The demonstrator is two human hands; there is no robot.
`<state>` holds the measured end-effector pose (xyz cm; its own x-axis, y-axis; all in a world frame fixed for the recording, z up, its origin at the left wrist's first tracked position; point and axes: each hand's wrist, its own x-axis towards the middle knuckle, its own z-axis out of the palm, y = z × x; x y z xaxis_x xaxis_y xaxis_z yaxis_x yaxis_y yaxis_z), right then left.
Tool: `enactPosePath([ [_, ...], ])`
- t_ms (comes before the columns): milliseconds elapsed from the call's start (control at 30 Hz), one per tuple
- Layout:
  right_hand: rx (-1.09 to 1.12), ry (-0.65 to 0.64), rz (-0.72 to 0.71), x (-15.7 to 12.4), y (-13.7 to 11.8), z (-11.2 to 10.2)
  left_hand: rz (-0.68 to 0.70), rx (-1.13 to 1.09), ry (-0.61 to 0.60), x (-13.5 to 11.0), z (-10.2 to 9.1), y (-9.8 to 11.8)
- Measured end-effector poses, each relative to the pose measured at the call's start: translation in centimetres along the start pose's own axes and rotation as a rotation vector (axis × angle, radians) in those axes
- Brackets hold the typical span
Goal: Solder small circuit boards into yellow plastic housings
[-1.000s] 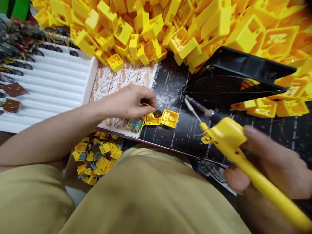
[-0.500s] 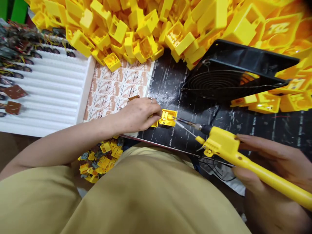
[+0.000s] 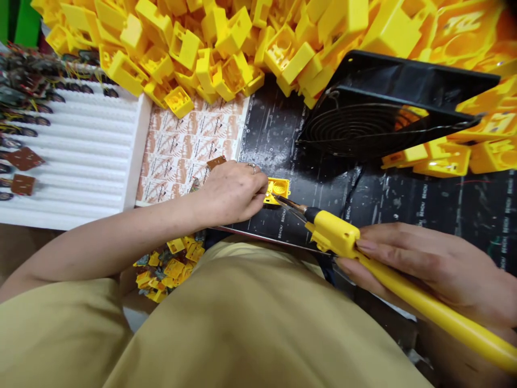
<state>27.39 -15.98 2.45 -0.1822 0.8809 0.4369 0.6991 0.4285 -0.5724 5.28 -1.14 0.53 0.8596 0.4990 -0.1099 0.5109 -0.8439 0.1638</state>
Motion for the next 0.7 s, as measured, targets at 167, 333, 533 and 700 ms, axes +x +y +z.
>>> enactPosePath([
  [167, -0.02, -0.086, -0.147, 1.2, 1.3, -0.2, -0.034, 0.013, -0.092, 0.7, -0.5, 0.3],
  [333, -0.018, -0.101, -0.129, 0.8, 1.0, -0.2, 0.009, 0.039, -0.109, 1.1, -0.9, 0.2],
  [533, -0.096, 0.044, 0.069, -1.7, 0.0, -0.3, 0.034, 0.065, -0.117, 1.3, -1.2, 0.2],
  [700, -0.098, 0.011, 0.037, -1.2, 1.1, -0.8, 0.028, 0.068, -0.126, 1.4, -1.2, 0.3],
])
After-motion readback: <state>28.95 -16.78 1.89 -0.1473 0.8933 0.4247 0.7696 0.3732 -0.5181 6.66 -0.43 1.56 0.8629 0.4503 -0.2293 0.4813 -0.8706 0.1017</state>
